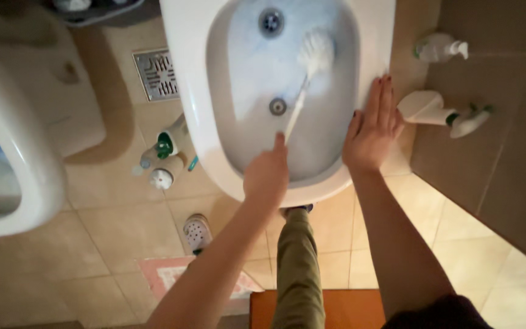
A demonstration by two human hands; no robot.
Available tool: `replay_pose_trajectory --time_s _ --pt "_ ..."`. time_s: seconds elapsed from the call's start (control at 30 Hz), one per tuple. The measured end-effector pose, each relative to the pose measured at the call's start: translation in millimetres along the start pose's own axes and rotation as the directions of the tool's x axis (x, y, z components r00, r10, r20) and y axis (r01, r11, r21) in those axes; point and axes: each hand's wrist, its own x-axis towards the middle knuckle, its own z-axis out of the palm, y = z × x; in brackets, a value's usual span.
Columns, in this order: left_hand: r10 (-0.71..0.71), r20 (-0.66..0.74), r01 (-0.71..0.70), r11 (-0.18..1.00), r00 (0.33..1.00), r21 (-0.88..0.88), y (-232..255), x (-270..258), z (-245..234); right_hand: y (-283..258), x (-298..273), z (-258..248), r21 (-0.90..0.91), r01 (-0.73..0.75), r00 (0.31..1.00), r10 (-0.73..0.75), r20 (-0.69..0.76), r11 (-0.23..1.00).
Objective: The person scrubs the inside of a toilet with a small brush and then uses a larger brush to clean the basin of a bidet.
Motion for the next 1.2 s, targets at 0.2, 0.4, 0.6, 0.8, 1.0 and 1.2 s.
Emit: replay_pose_trajectory --time_s 0.2,0.4,0.6,0.8,1.0,1.2 --pt "0.116 -0.056 -0.112 0.991 0.992 0.077 -9 -108 27 -1 -2 -4 -0.013 0.048 0.998 -0.048 -0.032 0.999" --pt "-0.030 -0.006 0.030 0.999 1.000 0.022 15 -9 -8 3 -1 0 0.008 0.002 1.000 -0.002 0.018 1.000" --pt "-0.116 0.133 0.098 0.986 0.984 0.135 14 -60 -8 3 -1 4 -0.066 0.010 1.000 -0.008 0.025 0.998" --pt "-0.111 -0.109 0.103 0.992 0.988 -0.072 24 19 0 4 0 9 -0.077 0.010 1.000 -0.008 0.028 0.997" --pt "0.008 0.208 -0.045 0.984 0.978 0.173 16 -72 31 -3 -3 3 0.013 -0.036 0.999 0.036 0.028 0.999" --pt "0.007 -0.097 -0.003 0.999 0.995 0.041 32 46 -9 2 -4 3 0.066 0.032 0.999 -0.029 -0.037 0.997"
